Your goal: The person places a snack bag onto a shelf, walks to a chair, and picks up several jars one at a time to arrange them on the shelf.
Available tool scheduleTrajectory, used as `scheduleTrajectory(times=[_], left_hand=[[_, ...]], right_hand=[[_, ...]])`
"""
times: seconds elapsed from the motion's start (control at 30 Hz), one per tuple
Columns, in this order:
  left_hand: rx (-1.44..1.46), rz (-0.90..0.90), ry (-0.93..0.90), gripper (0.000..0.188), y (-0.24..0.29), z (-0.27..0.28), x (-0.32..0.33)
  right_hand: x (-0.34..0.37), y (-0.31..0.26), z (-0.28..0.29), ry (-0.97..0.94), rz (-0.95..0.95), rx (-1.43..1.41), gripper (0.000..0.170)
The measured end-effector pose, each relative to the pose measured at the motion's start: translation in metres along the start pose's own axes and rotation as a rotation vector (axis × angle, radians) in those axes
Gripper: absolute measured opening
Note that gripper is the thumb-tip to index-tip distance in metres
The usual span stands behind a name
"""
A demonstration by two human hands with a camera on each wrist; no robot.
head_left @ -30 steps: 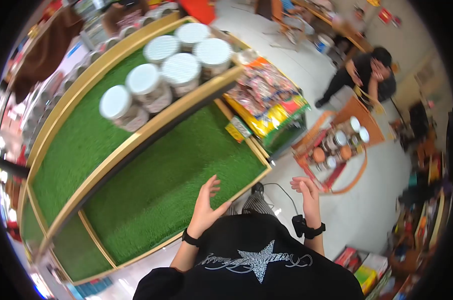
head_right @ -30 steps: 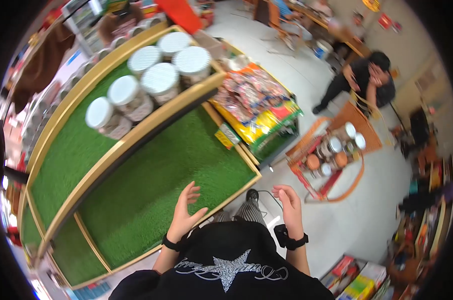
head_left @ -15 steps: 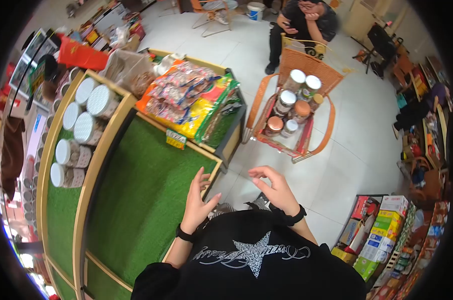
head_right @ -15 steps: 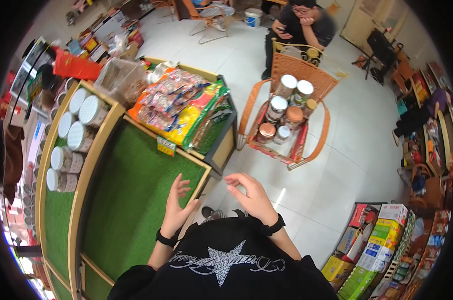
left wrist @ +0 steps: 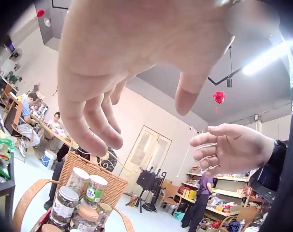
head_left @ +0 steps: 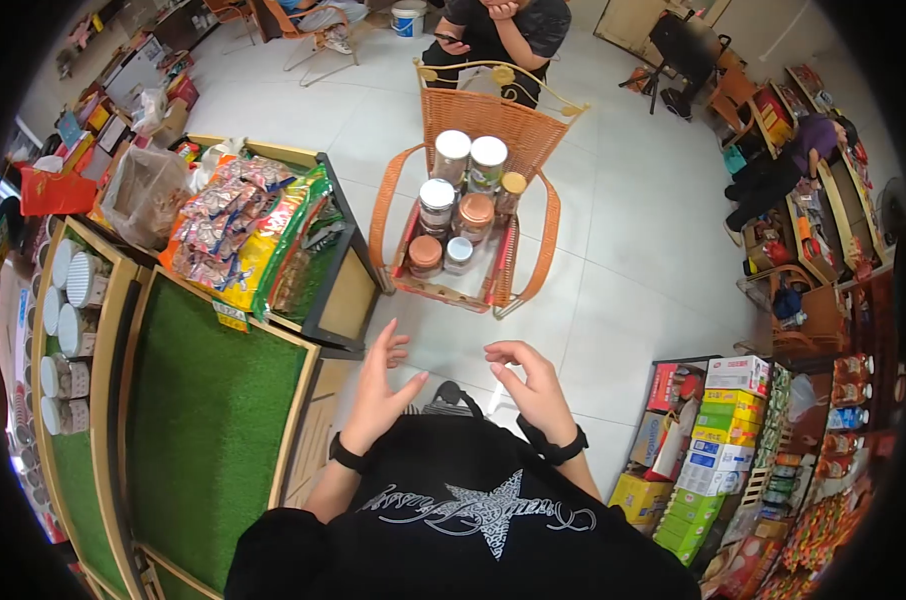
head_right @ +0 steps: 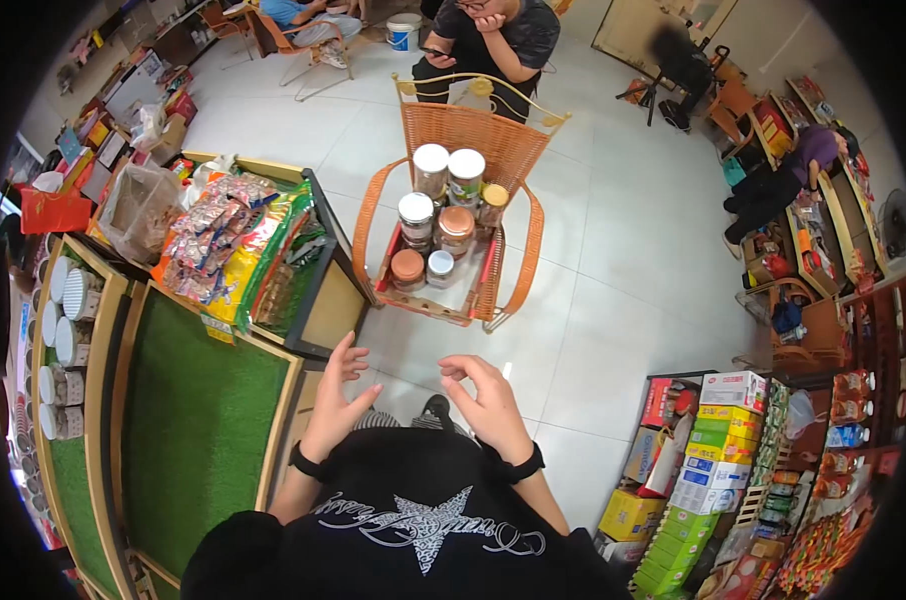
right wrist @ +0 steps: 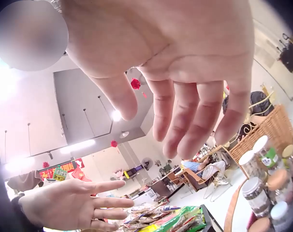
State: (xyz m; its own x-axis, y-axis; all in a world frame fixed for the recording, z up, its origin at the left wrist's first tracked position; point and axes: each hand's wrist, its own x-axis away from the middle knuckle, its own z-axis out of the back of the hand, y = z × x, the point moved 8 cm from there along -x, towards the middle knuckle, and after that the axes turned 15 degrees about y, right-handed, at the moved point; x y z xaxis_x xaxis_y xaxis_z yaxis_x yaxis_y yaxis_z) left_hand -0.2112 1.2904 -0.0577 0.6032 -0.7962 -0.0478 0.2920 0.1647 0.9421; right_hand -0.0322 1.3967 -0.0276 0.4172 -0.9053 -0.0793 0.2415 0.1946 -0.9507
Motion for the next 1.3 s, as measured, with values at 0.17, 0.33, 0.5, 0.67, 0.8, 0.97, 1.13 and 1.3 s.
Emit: scheduleTrajectory(times=[0.17,0.33,0.5,0.67,0.8,0.97,1.13,1.3], left_hand=[[-0.065,-0.054,-0.101,0.066,0.014,-0.031,-0.015],[-0.069,-0.075,-0.190,0.064,0.017,-0.060,-0.029],[-0.051,-0.066,-0.249,0.063,0.011,-0.082,-0.055],[-0.070,-0.036,-0.329,0.064,-0.008,-0.104,-0.098],[-0.077,0.045,-0.372,0.062,-0.060,-0.131,-0.139],[-0.115,0.460,-0.462,0.052,-0.204,-0.184,-0.180],[0.011,0.675,-0.467,0.063,-0.302,-0.235,-0.224],[-0.035,0.732,-0.429,0.076,-0.332,-0.257,-0.241]], right_hand=[[0.003,0.018,0.018,0.011,-0.112,0.018,0.021],[-0.001,0.031,0.030,0.041,-0.211,-0.074,0.021],[-0.022,0.042,0.038,0.088,-0.226,-0.053,0.022],[-0.062,0.067,0.023,0.103,-0.240,-0.040,0.025],[-0.107,0.133,-0.009,0.093,-0.331,0.055,0.033],[-0.170,0.229,-0.064,0.005,-0.204,0.390,0.042],[-0.221,0.314,-0.110,-0.137,-0.258,0.725,0.057],[-0.236,0.358,-0.139,-0.132,-0.283,0.973,0.076]])
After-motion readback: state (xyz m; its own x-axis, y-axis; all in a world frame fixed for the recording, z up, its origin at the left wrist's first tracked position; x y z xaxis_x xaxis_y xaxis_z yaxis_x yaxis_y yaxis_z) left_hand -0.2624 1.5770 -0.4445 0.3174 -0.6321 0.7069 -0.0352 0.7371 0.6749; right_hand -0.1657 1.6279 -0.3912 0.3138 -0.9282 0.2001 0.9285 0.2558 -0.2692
